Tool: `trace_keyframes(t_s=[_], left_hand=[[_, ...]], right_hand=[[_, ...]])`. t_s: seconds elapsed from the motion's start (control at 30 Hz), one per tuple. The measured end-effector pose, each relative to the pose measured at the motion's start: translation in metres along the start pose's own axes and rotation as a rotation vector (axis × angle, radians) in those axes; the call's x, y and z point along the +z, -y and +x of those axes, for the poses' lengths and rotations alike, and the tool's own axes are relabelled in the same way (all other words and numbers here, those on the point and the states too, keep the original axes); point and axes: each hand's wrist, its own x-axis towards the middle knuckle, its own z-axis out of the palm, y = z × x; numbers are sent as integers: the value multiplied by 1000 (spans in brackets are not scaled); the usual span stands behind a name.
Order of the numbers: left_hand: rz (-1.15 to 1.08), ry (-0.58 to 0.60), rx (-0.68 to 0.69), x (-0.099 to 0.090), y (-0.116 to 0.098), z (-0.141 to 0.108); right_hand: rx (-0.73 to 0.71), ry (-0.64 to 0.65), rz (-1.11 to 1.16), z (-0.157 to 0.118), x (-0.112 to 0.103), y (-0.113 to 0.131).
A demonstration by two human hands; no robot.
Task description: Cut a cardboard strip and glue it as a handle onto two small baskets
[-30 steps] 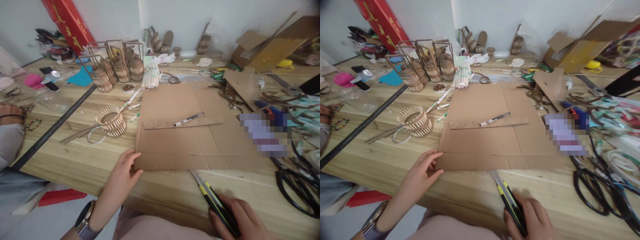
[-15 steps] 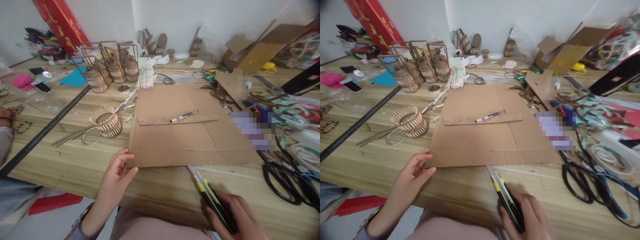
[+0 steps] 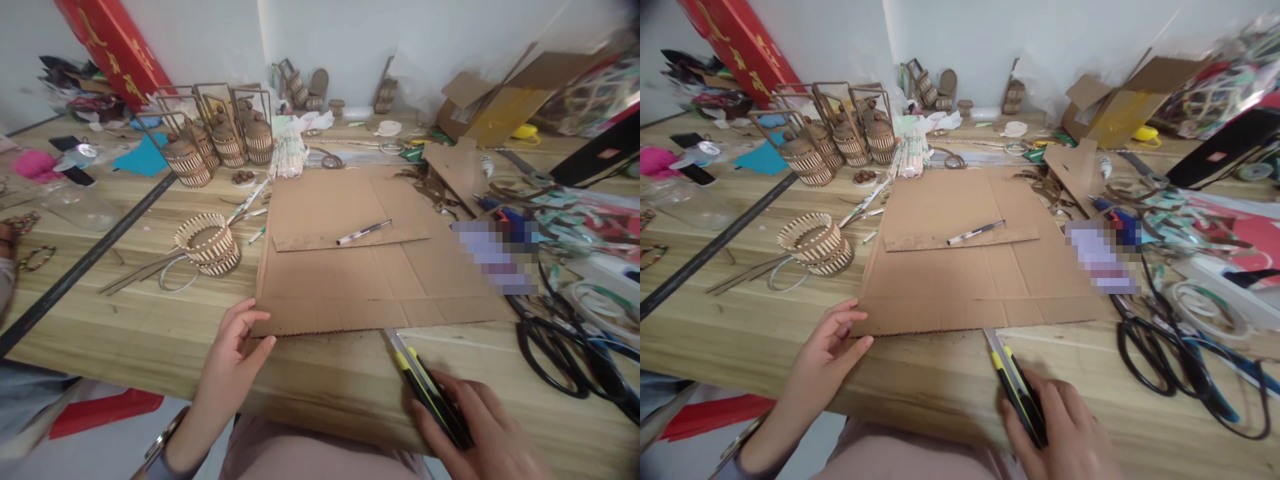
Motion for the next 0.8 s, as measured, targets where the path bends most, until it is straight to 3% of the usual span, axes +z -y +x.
trace_keyframes(t_s=[0.3, 0.5, 0.67, 0.8], left_hand=[[186, 7, 110, 3, 2, 0], [325, 56, 243, 0, 7, -2], [492, 153, 447, -8, 5, -4], [709, 241, 532, -16, -9, 20]], right_hand=[[-151, -31, 17, 20, 19, 23], [-117, 25, 12, 14, 22, 22], [-108, 89, 34, 3, 20, 15], [-58, 114, 56, -2, 18, 12]])
